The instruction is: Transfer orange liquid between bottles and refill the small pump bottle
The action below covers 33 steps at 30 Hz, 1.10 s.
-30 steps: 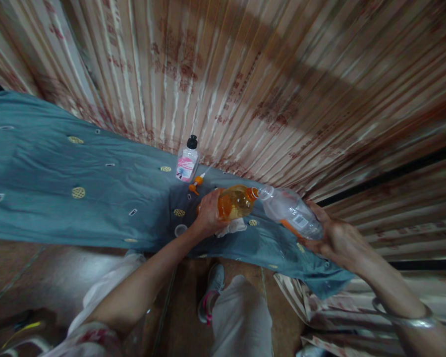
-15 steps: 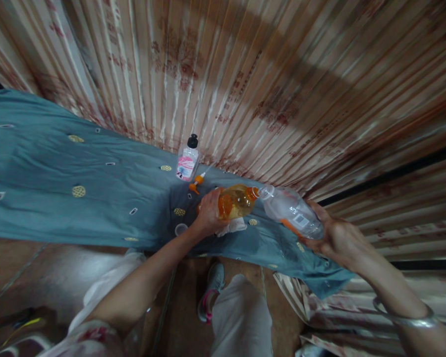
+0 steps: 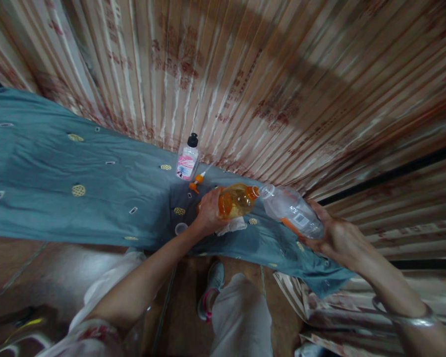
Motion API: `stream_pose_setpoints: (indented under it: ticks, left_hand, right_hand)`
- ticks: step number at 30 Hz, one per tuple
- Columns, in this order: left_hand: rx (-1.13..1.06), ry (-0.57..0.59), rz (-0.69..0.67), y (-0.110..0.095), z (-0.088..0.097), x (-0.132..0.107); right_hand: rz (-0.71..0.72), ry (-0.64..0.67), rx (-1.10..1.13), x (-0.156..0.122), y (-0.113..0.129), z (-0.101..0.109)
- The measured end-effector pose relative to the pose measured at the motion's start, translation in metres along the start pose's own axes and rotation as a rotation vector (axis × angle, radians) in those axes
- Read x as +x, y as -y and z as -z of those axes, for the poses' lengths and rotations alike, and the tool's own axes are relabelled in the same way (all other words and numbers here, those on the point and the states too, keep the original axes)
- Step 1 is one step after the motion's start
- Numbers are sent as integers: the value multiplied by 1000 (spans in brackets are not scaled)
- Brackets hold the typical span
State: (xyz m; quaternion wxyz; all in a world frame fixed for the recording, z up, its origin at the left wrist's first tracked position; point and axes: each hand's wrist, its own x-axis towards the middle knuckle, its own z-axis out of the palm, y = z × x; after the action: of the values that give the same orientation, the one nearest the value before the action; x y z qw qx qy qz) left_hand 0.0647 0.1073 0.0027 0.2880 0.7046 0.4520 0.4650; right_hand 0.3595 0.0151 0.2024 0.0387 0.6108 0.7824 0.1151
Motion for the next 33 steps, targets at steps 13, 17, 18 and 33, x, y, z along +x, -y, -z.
stream_pose_setpoints:
  ticks: [13, 17, 18, 33]
  left_hand:
    - [-3, 2, -2, -4, 1, 2]
    - [-13, 5, 1, -3, 1, 2]
    - [-12, 6, 1, -3, 1, 2]
    - [6, -5, 9, -8, 1, 3]
  right_hand:
    - [6, 28, 22, 1, 3, 4]
    - [15, 15, 32, 1, 4, 4]
    - [11, 14, 27, 0, 4, 4]
    - [39, -45, 9, -1, 1, 0]
